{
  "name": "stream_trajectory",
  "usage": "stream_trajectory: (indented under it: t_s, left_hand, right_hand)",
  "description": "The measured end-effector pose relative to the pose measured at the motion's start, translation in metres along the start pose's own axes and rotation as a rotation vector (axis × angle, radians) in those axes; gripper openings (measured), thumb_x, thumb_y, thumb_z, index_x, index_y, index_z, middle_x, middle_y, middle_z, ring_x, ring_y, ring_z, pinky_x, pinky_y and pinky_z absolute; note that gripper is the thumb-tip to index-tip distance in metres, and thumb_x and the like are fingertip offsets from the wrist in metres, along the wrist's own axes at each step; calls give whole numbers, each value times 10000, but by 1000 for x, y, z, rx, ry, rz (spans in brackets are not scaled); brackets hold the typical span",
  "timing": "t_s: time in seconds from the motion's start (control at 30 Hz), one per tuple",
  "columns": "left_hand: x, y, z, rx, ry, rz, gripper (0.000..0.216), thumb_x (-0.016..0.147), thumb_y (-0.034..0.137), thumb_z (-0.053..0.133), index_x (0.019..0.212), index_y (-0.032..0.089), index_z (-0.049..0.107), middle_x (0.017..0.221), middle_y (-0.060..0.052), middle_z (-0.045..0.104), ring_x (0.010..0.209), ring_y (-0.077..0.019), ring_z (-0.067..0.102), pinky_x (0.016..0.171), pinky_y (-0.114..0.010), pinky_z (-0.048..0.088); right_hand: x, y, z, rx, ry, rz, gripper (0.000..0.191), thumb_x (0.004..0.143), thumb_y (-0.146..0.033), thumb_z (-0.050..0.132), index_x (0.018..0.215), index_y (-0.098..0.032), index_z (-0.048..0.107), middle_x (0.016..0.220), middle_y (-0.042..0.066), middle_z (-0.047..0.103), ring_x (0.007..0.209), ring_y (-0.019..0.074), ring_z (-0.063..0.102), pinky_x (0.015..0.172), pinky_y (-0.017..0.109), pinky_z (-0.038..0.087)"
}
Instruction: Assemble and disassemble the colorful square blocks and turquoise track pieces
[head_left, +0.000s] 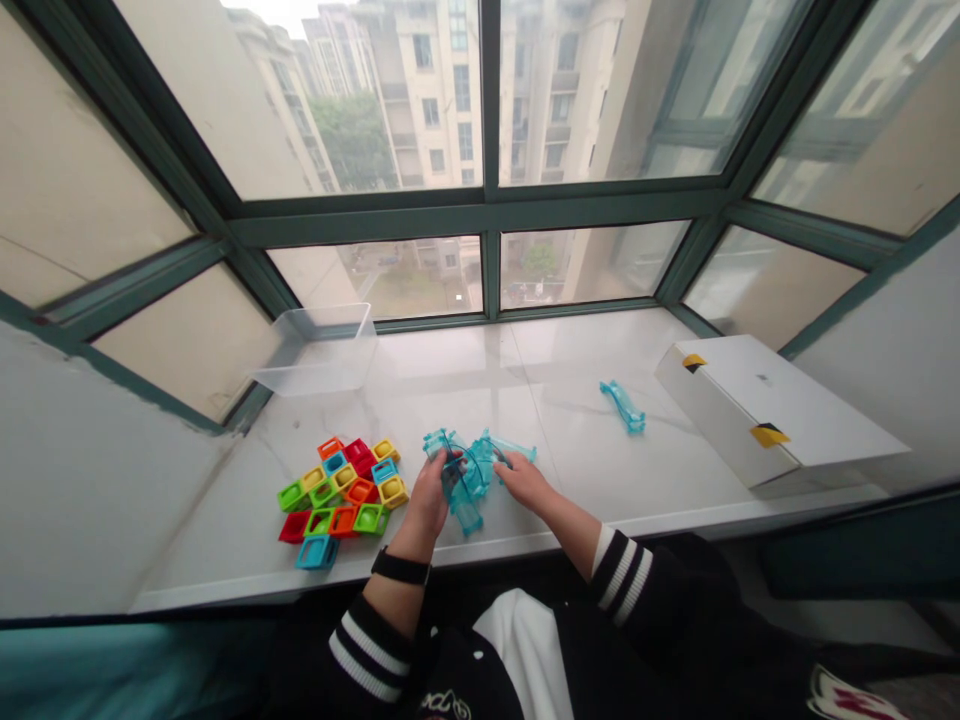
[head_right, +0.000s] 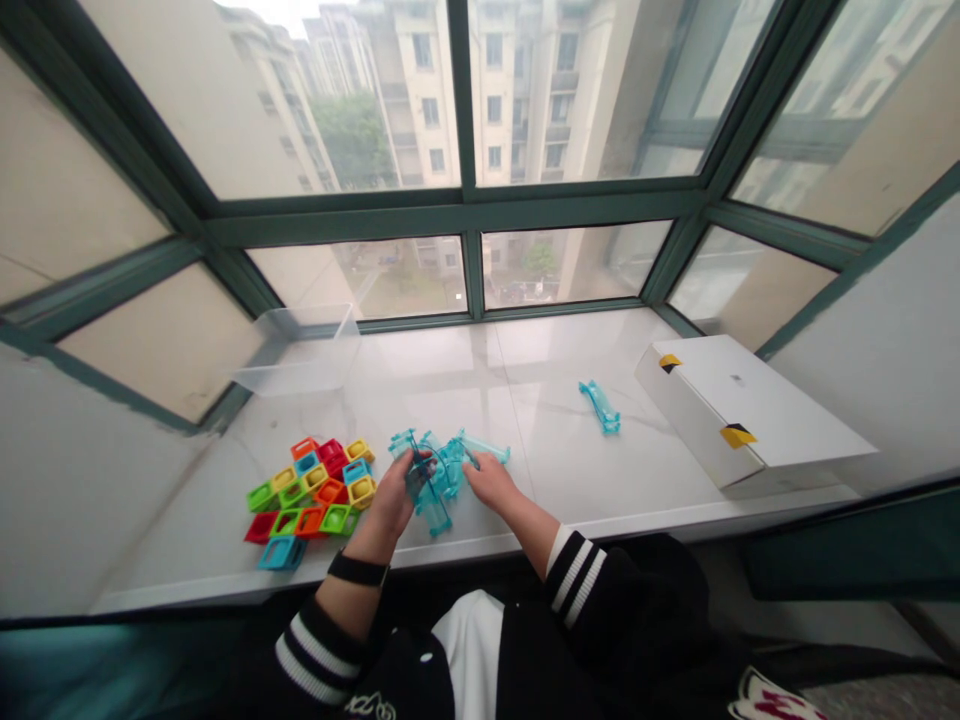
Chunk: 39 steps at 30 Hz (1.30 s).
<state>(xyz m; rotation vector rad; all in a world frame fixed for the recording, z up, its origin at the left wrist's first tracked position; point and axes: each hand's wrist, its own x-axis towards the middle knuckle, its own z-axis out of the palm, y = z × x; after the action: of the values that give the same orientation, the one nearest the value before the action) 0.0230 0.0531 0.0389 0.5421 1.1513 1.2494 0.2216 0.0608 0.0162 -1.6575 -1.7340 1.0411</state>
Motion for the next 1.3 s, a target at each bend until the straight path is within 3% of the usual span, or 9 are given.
stream_trajectory:
  t_s: [0.1, 0.3, 0.4, 0.5, 0.7, 0.87, 1.13, 1.3]
  left_hand:
    - [4, 3, -6, 43, 19, 40, 484, 767, 601, 817, 946, 168, 698, 929, -75, 726, 884, -204, 705, 821, -325, 573]
    - [4, 2, -8, 92, -13, -47, 469, 761, 587, 834, 900, 167, 677, 877, -61, 698, 784, -178, 686, 764, -316, 567]
    - [3, 0, -7, 110, -44, -79, 437, 772, 556, 823, 910, 168, 679, 902, -69, 707, 795, -185, 692, 753, -318, 566]
    - [3, 2, -9, 160, -98, -111, 432, 766, 556, 816, 905, 166, 691, 905, -81, 714, 815, -202, 702, 748, -318, 558]
    - [7, 14, -21, 213, -41, -106, 433, 773, 562, 788, 888, 156, 693, 893, -94, 714, 805, -195, 706, 706, -291, 557]
    - [12, 15, -21, 274, -9, -85, 403, 760, 494, 849, 961, 180, 695, 979, -85, 714, 821, -180, 696, 737, -315, 609]
    - [15, 10, -20, 515, 5, -33, 420, 726, 494, 904, 922, 206, 668, 861, -48, 706, 755, -218, 718, 646, -289, 534]
    - [15, 12, -20, 642, 47, 53, 366, 747, 488, 878, 802, 243, 611, 742, -30, 685, 797, -262, 721, 701, -298, 494]
  right_hand:
    - [-1, 4, 3, -65, -22, -13, 345, 993, -276, 549, 1278, -231, 737, 1253, 97, 750, 1235, 276, 663, 1093, 431, 497]
    - [-5, -5, 7, -90, 118, -79, 336, 1037, -318, 532, 1324, -253, 696, 1274, 90, 753, 1179, 262, 687, 1027, 370, 499]
    - [1, -14, 6, -115, 100, -82, 487, 1014, -327, 579, 1495, -251, 570, 1113, 71, 785, 1030, 257, 725, 910, 332, 510]
    - [12, -18, 6, -169, 0, -45, 643, 979, -361, 651, 1585, -246, 468, 894, 35, 767, 918, 262, 728, 818, 313, 494]
    - [21, -10, 3, -213, -32, 30, 353, 1008, -363, 622, 1334, -229, 622, 853, 28, 731, 910, 254, 703, 784, 307, 448]
    - [10, 0, -1, -204, -37, 19, 281, 987, -266, 625, 1266, -231, 626, 795, -4, 701, 828, 220, 674, 734, 281, 408]
    - [-12, 23, -16, -88, 73, -72, 218, 1010, -266, 527, 1178, -262, 667, 774, -29, 694, 750, 197, 661, 732, 280, 434]
    - [-22, 38, -16, -251, 112, -122, 174, 973, -188, 555, 1094, -222, 676, 1041, 67, 734, 965, 224, 671, 872, 307, 461]
